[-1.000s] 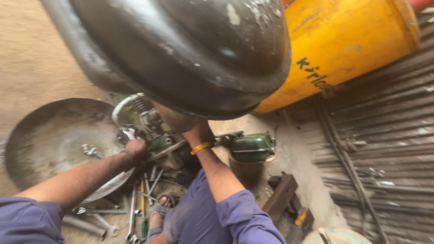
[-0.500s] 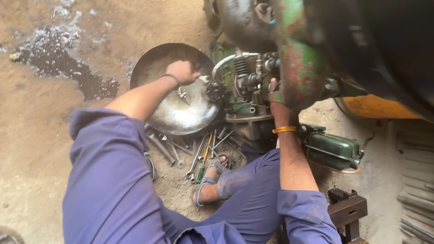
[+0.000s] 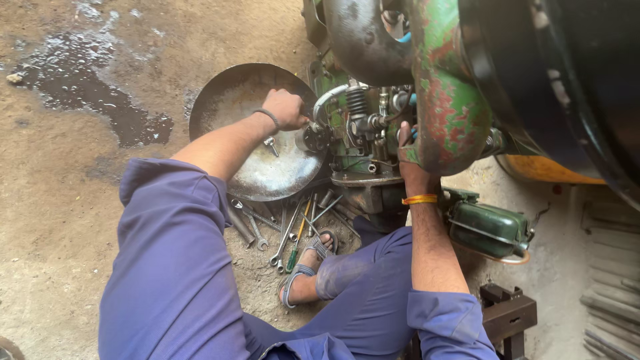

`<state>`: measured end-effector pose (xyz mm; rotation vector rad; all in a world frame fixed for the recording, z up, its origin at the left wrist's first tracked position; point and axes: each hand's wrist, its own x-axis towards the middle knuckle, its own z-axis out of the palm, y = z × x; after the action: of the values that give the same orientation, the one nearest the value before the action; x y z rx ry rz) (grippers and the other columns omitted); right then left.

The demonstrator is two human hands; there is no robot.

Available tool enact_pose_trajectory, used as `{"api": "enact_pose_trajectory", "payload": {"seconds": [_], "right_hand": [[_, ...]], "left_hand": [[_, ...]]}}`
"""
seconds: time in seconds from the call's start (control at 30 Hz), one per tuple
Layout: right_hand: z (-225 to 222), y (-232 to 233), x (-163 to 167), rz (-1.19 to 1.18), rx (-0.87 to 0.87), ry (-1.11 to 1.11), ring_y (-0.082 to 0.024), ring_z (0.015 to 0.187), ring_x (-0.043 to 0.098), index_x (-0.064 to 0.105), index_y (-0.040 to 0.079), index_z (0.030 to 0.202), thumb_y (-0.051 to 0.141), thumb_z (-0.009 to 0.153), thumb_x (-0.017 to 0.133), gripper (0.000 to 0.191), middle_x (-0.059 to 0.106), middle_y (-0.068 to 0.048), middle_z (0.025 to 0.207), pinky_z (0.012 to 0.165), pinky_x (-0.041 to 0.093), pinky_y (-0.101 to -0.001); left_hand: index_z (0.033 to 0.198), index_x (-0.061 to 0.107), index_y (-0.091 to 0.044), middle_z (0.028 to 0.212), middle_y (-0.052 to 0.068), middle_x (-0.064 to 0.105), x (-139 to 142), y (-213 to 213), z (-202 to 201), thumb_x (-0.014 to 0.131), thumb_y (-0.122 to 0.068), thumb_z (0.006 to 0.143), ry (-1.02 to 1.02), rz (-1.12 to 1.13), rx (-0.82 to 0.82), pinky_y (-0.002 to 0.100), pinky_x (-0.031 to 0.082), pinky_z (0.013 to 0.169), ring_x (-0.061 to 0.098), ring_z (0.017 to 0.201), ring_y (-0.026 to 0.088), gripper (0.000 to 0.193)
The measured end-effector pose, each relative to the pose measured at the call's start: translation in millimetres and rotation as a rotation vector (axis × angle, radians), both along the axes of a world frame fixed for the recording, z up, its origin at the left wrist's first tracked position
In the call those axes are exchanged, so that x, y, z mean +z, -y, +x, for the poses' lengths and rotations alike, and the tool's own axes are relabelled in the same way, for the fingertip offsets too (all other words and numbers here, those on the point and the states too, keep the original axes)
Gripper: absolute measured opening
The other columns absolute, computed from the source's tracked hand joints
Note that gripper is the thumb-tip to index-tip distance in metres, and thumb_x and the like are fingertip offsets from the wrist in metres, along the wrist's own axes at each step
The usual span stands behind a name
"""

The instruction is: The person sits on the ground and uses a wrench to loosen and remove a bolt from a green engine. They then detach a metal pipe and place it into a metal pan on the floor.

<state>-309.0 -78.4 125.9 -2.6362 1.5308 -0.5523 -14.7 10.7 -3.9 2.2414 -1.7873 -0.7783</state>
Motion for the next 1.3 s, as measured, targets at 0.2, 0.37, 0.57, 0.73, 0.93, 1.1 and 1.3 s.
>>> {"api": "enact_pose_trajectory", "payload": {"seconds": [0.2,0.37,0.57,0.73,0.93,1.1,1.3], "right_hand": [[-10,5,-8,-0.280,0.125,-0.122,-0.040,0.085,0.067,0.072,0.004,0.105,0.043,0.110,0.059,0.041,0.071,-0.018,0.097,0.074,0.051,-0.0502],[-2,2,-5,-0.091,0.043,-0.043,-0.037,0.082,0.068,0.070,0.005,0.096,0.040,0.107,0.064,0.037,0.072,-0.015,0.091,0.073,0.051,-0.0494],[4,-5,4,0.013,0.017,0.111,-0.032,0.080,0.068,0.067,0.006,0.102,0.040,0.104,0.068,0.035,0.069,-0.014,0.089,0.070,0.051,-0.0460],[5,-10,10,0.071,0.024,0.128,-0.030,0.080,0.068,0.066,0.007,0.101,0.039,0.105,0.067,0.032,0.068,-0.011,0.087,0.072,0.051,-0.0446],[8,-13,15,-0.031,0.056,0.123,-0.027,0.079,0.067,0.066,0.007,0.100,0.036,0.103,0.073,0.030,0.067,-0.009,0.087,0.071,0.051,-0.0428],[9,-14,16,-0.024,0.083,0.197,-0.022,0.079,0.069,0.066,0.008,0.100,0.035,0.101,0.075,0.029,0.069,-0.006,0.088,0.071,0.052,-0.0396],[10,-9,17,0.003,0.042,0.135,-0.024,0.077,0.069,0.067,0.008,0.098,0.035,0.100,0.076,0.028,0.069,-0.007,0.085,0.070,0.051,-0.0399]], "left_hand": [[0.104,0.081,-0.020,0.102,0.010,0.075,-2,4,6,0.074,-0.056,0.086,0.017,0.012,0.023,0.050,0.041,0.100,0.061,0.114,0.033,0.041],[0.101,0.081,-0.021,0.101,0.009,0.075,-1,4,14,0.074,-0.058,0.086,-0.021,-0.008,0.030,0.050,0.040,0.100,0.061,0.114,0.032,0.040],[0.098,0.082,-0.021,0.101,0.009,0.075,-5,3,12,0.076,-0.058,0.084,0.020,0.038,-0.019,0.051,0.039,0.101,0.060,0.115,0.031,0.040],[0.097,0.081,-0.017,0.102,0.011,0.075,-7,4,11,0.078,-0.059,0.082,-0.025,0.011,0.023,0.050,0.041,0.099,0.060,0.114,0.032,0.045],[0.094,0.081,-0.016,0.099,0.011,0.075,-9,3,11,0.079,-0.058,0.080,0.000,-0.059,0.010,0.051,0.040,0.101,0.058,0.115,0.032,0.044],[0.089,0.079,-0.009,0.095,0.015,0.074,-7,13,7,0.067,-0.057,0.092,-0.002,-0.136,0.082,0.051,0.043,0.097,0.061,0.108,0.034,0.049],[0.092,0.078,-0.007,0.094,0.019,0.074,1,10,-23,0.047,-0.050,0.108,-0.025,-0.068,0.403,0.048,0.054,0.077,0.070,0.092,0.036,0.055]]}}
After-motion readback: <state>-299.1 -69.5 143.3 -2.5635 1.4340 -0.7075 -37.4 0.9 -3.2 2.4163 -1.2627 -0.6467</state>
